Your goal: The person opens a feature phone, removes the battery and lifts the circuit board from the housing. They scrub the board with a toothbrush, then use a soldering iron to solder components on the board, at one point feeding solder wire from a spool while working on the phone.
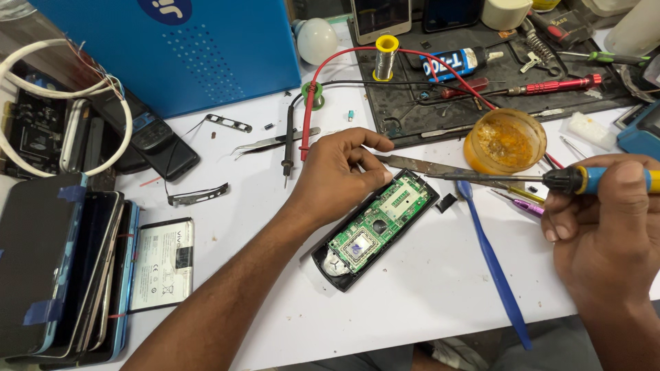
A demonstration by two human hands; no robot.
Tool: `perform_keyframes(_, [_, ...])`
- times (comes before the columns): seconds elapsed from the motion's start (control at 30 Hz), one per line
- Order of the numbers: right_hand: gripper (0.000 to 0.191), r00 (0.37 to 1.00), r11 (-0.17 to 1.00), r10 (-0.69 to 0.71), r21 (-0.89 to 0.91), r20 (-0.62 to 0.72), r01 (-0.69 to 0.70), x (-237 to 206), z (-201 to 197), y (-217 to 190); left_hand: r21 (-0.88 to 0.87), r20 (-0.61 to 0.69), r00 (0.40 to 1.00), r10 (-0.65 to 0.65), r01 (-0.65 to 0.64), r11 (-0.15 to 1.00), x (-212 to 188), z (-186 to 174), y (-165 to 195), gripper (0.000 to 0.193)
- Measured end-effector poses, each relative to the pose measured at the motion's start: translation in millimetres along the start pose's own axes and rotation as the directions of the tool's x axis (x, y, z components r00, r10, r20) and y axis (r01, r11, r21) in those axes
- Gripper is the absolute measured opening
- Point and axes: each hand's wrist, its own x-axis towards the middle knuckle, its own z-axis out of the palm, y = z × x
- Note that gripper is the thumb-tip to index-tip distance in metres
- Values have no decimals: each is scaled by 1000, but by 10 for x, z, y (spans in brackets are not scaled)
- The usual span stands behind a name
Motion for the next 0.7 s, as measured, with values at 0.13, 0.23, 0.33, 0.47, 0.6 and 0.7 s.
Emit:
perform_keyframes(0.13, [44,1000,1000,-22,4,10,22,-17,24,8,26,-6,1000,-11,11,1000,-3,5,10,31])
perform_keyframes(0.23, [40,999,999,-44,7,21,44,-37,35,8,44,-17,1000,0,1,999,-6,17,26,31])
perform_keyframes(0.33, [39,998,998,-64,5,16,64,-62,45,17,79,-32,999,-6,8,997,-17,26,44,30])
perform_keyframes(0.47, [39,994,994,-105,-15,28,106,-78,57,40,76,-36,999,-19,22,997,-18,30,71,31])
perform_keyframes(0.6, [40,992,991,-127,-50,17,128,-97,88,46,95,-36,999,-24,28,995,-23,29,98,31])
perform_keyframes(0.7, [42,988,983,-156,-94,13,156,-119,128,27,99,-36,999,-38,42,994,-29,35,114,31])
